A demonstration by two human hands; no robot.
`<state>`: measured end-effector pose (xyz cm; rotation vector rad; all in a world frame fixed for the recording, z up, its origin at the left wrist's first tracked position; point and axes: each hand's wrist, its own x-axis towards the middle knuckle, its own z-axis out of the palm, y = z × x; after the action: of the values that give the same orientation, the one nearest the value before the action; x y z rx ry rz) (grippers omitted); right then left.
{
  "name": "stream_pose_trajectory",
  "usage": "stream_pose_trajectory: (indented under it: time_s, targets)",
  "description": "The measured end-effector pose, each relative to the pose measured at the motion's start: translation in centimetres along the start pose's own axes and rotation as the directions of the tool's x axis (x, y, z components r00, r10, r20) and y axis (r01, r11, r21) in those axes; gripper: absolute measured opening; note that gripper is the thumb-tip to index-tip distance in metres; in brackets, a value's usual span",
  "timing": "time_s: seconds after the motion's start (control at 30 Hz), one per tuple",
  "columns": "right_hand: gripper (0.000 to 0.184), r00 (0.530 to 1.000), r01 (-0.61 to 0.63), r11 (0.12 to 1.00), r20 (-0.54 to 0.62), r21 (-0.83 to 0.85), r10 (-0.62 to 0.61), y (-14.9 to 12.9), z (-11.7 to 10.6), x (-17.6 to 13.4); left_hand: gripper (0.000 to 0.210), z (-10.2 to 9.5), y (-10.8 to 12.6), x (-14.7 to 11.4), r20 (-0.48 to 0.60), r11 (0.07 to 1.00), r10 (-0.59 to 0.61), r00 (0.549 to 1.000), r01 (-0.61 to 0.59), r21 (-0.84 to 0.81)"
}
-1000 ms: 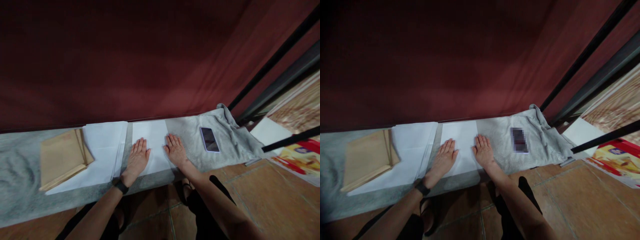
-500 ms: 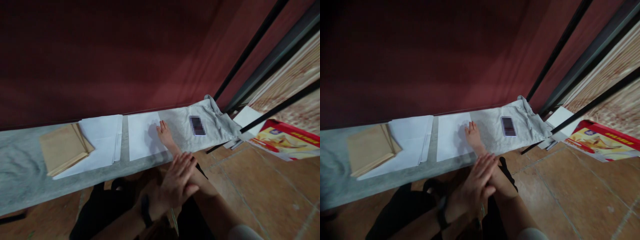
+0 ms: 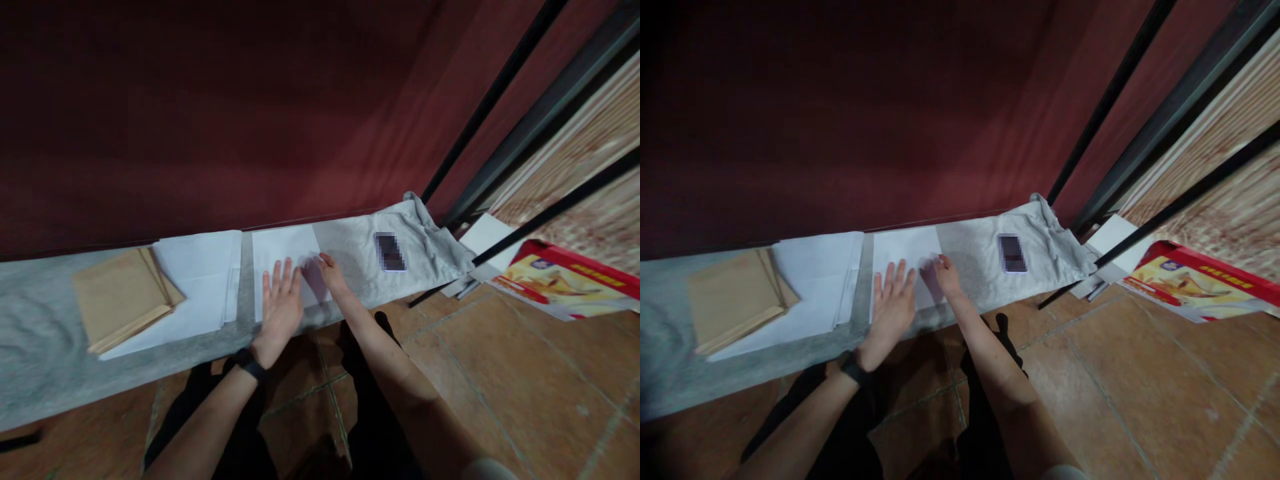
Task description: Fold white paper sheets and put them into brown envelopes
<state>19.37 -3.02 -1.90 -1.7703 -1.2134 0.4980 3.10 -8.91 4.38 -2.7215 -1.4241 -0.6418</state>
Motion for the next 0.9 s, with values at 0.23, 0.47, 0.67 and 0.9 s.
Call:
stream_pose_trajectory:
  time_s: [0.23, 0.47, 0.67, 0.9]
  targets:
    - [0.046, 0.999, 0.015, 0.999, 0.05, -0.041, -0.013, -1.2, -0.8, -0.5, 0.055, 1.1, -2.0, 1.8, 0.062, 0.998, -0.043, 0.997, 0.045, -0.042]
    - [0.047, 0.86, 0.457, 0.863, 0.354, -0.215, -0.367, -2.5, 0.7, -5.8, 0.054, 4.7, -4.9, 1.2, 0.098, 0.992, -0.125, 0.987, 0.125, 0.004]
    - [0.054, 0.874, 0.478, 0.718, 0.36, -0.506, -0.328, -0.8, 1.0, -7.1, 0.056, 6.2, -5.9, -0.1, 0.172, 0.986, -0.157, 0.973, 0.144, 0.082]
    - [0.059, 0.922, 0.387, 0.645, 0.262, -0.658, -0.285, 1.2, -1.3, -6.0, 0.061, 6.1, -7.4, -0.6, 0.084, 0.965, -0.231, 0.969, 0.217, 0.148]
